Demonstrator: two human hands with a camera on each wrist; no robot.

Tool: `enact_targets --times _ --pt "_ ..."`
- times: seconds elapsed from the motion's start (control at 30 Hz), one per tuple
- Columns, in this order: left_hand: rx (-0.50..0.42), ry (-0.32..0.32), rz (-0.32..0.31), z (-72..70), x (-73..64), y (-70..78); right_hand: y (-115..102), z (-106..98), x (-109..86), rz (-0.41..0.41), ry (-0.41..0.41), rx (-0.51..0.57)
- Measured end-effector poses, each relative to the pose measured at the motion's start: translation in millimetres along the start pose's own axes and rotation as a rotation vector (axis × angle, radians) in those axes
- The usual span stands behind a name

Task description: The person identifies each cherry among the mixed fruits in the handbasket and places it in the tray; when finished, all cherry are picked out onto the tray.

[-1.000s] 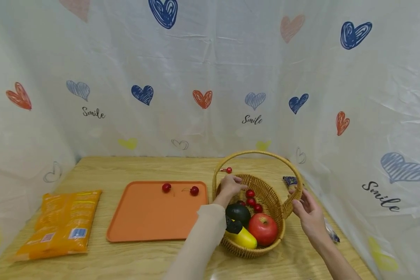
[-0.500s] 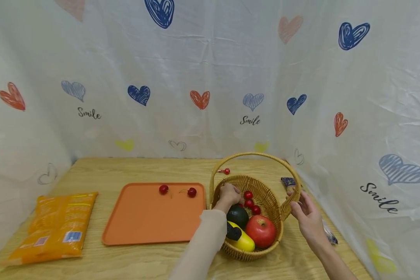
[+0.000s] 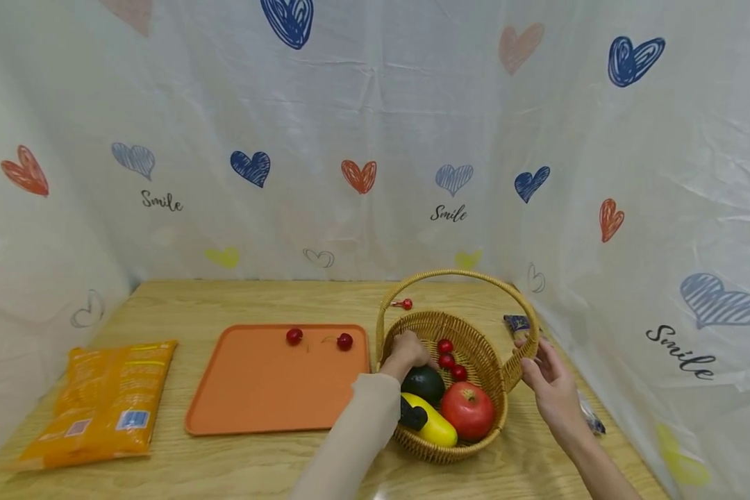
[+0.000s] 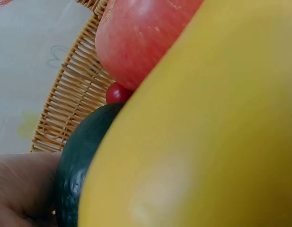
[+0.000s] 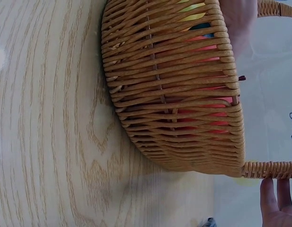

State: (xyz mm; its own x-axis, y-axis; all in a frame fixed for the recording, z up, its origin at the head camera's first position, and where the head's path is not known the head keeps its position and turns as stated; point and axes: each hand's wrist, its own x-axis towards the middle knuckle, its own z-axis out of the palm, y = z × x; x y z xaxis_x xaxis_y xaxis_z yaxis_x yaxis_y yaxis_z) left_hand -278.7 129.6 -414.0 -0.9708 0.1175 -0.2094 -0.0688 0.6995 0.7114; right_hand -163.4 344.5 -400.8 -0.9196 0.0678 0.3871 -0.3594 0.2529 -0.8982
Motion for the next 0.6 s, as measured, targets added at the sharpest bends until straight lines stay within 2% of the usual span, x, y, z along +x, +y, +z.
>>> enact_targets --times 0.13,0.23,0.43,0.6 --pt "0.022 0.024 0.023 -0.2 3.1 -3.2 -2 2 -0.8 -0.008 -0.002 0.011" --pt "-0.01 0.043 0.061 -4.0 4.5 -5.5 -2 3 -1.1 -0.009 -0.005 0.013" --pt "-0.214 0.086 0.123 -15.3 3.2 -3.4 -2 3 0.3 0.006 -0.002 -0.005" --pt "-0.359 0.056 0.19 -22.0 0.5 1.8 -2 1 -0.1 0.015 -0.004 0.006"
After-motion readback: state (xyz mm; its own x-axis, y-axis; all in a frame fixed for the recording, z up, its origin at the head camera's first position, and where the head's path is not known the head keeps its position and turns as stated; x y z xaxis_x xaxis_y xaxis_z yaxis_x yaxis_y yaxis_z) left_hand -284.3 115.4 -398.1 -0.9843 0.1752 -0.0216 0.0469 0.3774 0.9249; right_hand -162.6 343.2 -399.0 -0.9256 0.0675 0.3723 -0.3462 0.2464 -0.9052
